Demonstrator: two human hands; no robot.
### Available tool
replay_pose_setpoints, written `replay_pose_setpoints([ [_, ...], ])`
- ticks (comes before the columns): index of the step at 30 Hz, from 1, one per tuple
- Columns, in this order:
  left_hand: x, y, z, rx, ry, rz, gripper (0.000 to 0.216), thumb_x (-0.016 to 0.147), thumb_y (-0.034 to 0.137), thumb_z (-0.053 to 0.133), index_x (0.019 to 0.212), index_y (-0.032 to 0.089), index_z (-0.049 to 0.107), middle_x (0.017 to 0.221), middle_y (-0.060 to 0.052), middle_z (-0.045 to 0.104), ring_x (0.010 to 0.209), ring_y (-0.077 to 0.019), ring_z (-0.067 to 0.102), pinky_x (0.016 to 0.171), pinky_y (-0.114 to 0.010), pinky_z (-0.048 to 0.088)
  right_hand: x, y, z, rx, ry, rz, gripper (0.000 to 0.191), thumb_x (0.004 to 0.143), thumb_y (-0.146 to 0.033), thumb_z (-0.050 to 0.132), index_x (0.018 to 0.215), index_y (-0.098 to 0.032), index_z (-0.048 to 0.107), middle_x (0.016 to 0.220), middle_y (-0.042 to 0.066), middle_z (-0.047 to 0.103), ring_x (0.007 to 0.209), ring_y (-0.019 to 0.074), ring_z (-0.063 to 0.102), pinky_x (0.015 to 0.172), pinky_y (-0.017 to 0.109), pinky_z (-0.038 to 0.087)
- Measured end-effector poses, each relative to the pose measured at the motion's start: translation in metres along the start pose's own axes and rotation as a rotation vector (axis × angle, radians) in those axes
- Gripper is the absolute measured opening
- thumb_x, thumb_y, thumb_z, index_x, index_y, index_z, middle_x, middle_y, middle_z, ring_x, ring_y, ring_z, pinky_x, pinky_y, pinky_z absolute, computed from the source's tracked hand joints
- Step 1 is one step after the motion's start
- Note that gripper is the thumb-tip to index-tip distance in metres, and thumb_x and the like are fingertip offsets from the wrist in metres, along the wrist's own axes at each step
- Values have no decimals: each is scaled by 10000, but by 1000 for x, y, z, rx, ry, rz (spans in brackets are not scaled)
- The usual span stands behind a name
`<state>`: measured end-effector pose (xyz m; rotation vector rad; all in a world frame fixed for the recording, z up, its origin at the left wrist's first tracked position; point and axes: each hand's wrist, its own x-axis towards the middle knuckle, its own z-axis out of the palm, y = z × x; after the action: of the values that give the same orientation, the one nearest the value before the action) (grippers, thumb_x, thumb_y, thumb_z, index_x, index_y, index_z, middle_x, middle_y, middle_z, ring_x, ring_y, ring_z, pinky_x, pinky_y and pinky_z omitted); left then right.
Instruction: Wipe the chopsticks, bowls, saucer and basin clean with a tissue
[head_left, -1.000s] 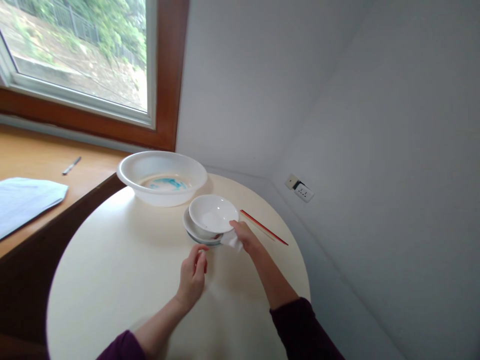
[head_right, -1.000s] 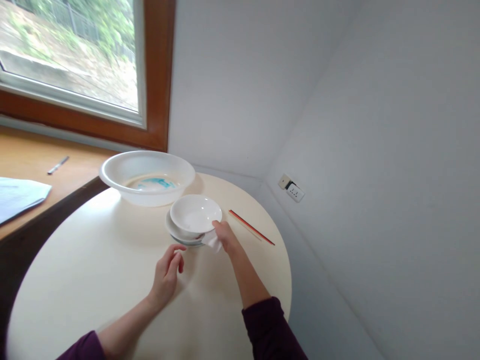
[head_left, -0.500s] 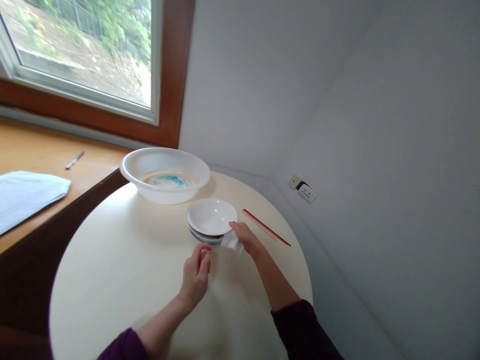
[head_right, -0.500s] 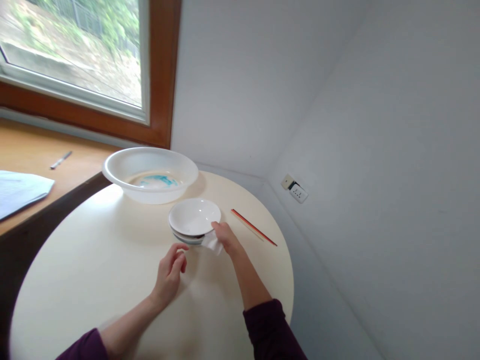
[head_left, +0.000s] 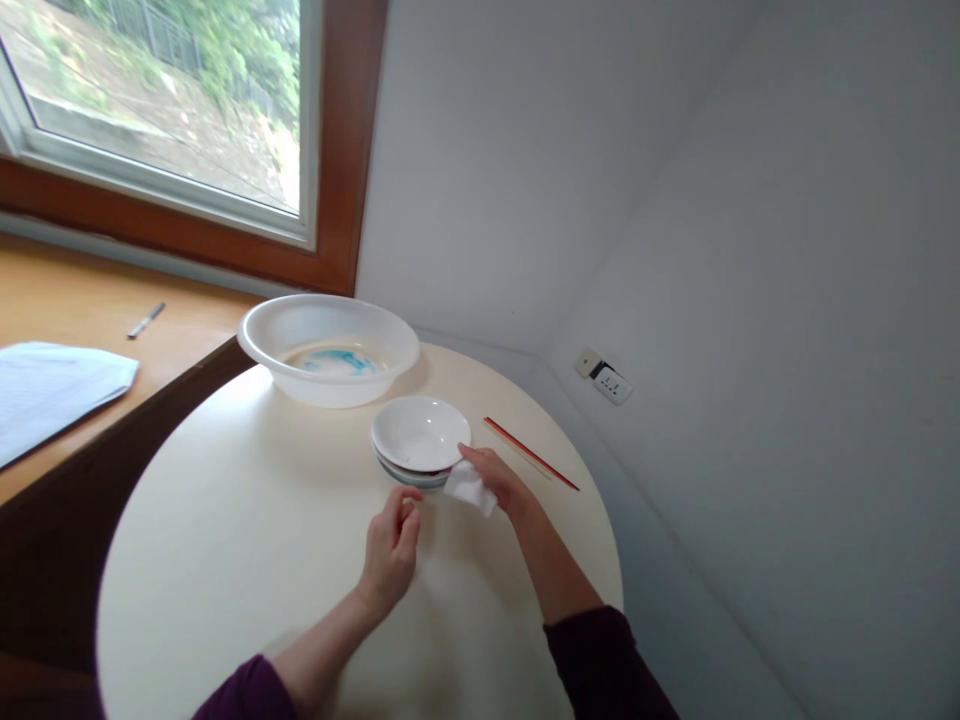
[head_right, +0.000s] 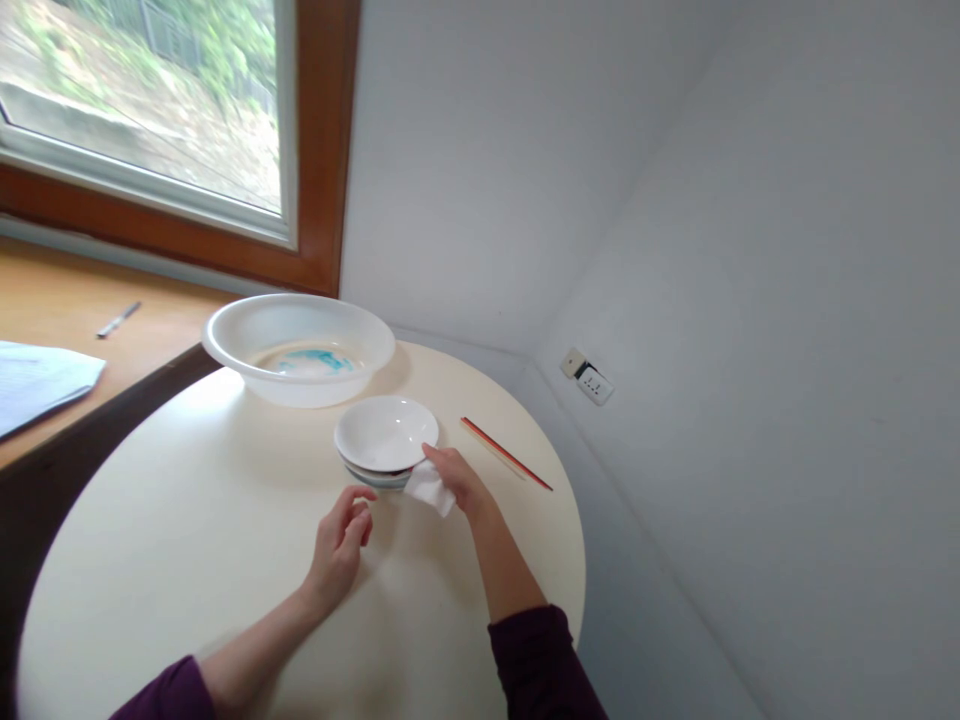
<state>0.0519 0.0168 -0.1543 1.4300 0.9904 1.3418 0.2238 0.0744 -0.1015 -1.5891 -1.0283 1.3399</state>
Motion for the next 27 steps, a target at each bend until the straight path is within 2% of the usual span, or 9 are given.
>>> replay_pose_setpoints([
  [14, 0, 3, 1, -10, 19, -26, 133, 791, 324, 413, 824, 214, 480, 473, 99, 328, 437, -118, 336, 475, -239, 265, 6, 17, -2, -38, 89, -31, 319, 721, -388, 660, 558, -119, 606, 476, -7, 558, 431, 84, 454, 418, 193, 301],
  [17, 5, 6, 1, -13, 93, -44, 110, 753, 306, 445, 789, 213, 489, 485, 91, 346, 451, -120, 355, 480, -241, 288, 5, 21, -7, 1, 91, -25, 356, 750, -449, 610, 620, -118, 627, 526, 6, 589, 469, 99, 493, 458, 204, 344],
  [20, 15, 8, -2, -107, 263, -129, 122, 704, 298, 497, 784, 206, 496, 553, 73, 410, 520, -124, 417, 518, -243, 347, 2, 27, -14, 39, 104, -18, 386, 748, -488, 595, 629, -122, 624, 520, 6, 580, 475, 108, 502, 476, 216, 358],
  [23, 26, 7, -7, -211, 382, -271, 285, 695, 328, 518, 944, 192, 484, 584, 84, 413, 504, -106, 416, 478, -220, 352, 0, 33, -17, 62, 109, -17, 396, 718, -507, 617, 654, -118, 646, 495, -8, 551, 461, 105, 482, 477, 221, 351],
  [27, 34, 8, -8, -285, 320, -397, 542, 690, 340, 500, 1190, 142, 435, 512, 122, 336, 383, -66, 310, 386, -183, 247, -3, 41, -11, 160, 104, -88, 454, 647, -526, 670, 851, -121, 681, 570, -24, 570, 510, 102, 484, 512, 221, 366],
])
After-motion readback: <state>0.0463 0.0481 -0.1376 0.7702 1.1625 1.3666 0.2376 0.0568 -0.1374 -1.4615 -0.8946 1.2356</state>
